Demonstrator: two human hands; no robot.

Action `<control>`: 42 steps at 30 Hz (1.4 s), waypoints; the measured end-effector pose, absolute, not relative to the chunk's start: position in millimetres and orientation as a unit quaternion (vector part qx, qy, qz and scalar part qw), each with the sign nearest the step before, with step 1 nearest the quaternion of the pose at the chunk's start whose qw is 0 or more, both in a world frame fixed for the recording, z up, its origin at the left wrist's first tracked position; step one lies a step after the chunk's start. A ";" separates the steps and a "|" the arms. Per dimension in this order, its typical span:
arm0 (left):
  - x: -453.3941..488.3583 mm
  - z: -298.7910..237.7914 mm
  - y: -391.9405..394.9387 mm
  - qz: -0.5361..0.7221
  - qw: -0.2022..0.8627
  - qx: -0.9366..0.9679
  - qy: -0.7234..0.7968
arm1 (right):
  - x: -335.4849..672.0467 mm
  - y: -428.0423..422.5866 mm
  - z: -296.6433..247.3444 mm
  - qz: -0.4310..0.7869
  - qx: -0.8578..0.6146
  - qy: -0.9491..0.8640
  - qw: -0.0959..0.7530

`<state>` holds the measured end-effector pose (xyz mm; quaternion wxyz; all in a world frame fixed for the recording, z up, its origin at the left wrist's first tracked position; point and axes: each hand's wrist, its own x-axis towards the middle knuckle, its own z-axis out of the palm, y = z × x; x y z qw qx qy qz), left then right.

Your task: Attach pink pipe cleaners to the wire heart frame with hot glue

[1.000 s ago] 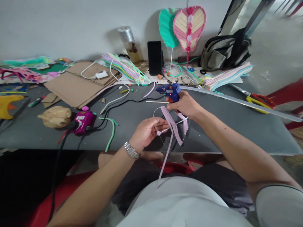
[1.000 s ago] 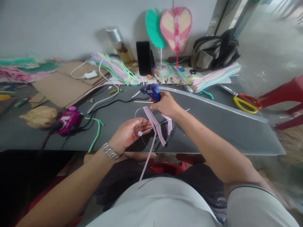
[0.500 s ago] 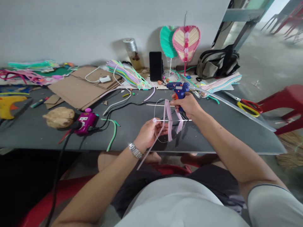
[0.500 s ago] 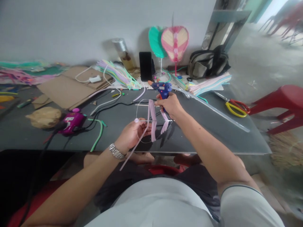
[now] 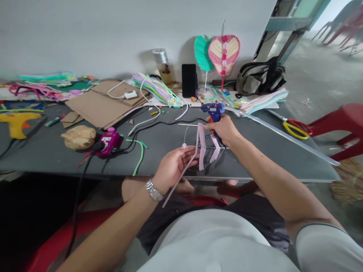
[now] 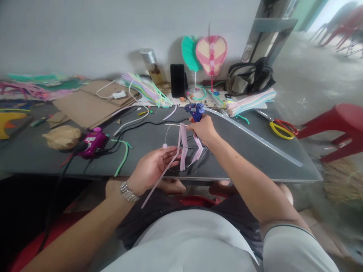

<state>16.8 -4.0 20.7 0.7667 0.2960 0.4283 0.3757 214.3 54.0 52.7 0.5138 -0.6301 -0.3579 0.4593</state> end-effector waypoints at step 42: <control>-8.8 -8.5 -36.0 0.220 0.107 0.872 0.423 | 209.4 34.2 22.2 0.515 -0.610 -0.339 0.497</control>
